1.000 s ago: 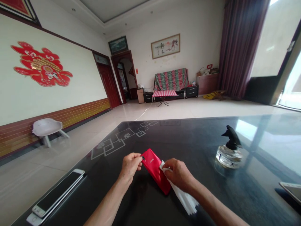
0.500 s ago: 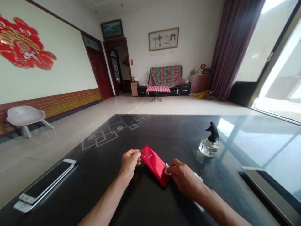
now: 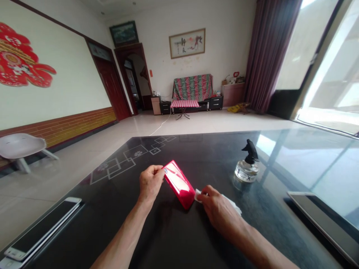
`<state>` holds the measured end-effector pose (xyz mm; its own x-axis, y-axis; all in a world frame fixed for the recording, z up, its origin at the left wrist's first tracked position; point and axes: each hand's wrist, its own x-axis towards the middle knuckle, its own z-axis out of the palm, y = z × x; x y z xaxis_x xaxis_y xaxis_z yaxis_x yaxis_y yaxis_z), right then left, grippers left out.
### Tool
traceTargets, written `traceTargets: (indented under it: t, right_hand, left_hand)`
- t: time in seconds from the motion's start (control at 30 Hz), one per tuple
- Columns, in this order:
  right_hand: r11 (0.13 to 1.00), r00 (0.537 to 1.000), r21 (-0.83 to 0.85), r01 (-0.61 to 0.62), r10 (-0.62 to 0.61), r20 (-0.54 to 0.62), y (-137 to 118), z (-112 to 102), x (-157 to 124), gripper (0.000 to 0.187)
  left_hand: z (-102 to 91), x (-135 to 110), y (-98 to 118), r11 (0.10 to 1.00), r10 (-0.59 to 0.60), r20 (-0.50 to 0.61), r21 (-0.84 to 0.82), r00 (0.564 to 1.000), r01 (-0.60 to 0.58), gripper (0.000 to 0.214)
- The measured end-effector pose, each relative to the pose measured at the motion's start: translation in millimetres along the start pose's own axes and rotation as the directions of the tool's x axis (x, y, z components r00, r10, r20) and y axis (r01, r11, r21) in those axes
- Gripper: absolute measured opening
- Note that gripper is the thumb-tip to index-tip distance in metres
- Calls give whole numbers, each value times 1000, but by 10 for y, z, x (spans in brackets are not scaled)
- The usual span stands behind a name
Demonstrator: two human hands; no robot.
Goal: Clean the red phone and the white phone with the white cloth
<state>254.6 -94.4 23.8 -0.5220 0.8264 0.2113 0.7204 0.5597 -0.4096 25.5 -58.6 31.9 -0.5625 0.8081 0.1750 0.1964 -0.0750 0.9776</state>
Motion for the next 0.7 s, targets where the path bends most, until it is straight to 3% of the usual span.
traceTargets:
  t: [0.17,0.27,0.37,0.43,0.7]
  right_hand:
    - [981,992,195,12,13,-126,48,-26,205,29]
    - [942,970,325,-90,156,-185,107,-60,331,28]
    - [858,930,463,-223,329,-162,198,-77,433,29]
    - [813,915,527,-248,375,-148,259,-59,492,32]
    - [761,906,645,-67,317,-281,224,167,794,35]
  left_hand:
    - [-28,89,-84,994,-96,-18,-59,995,95,23]
    - [-31,152,-99,989,-120,-1,-89,993,120,24]
    - [-7,201,-40,990,-88,36,-110,995,91,24]
    - [33,226,34,992,-40,70,-118,997,48,23]
    - [262,178,216,986,168,165,-46,972,-162,15]
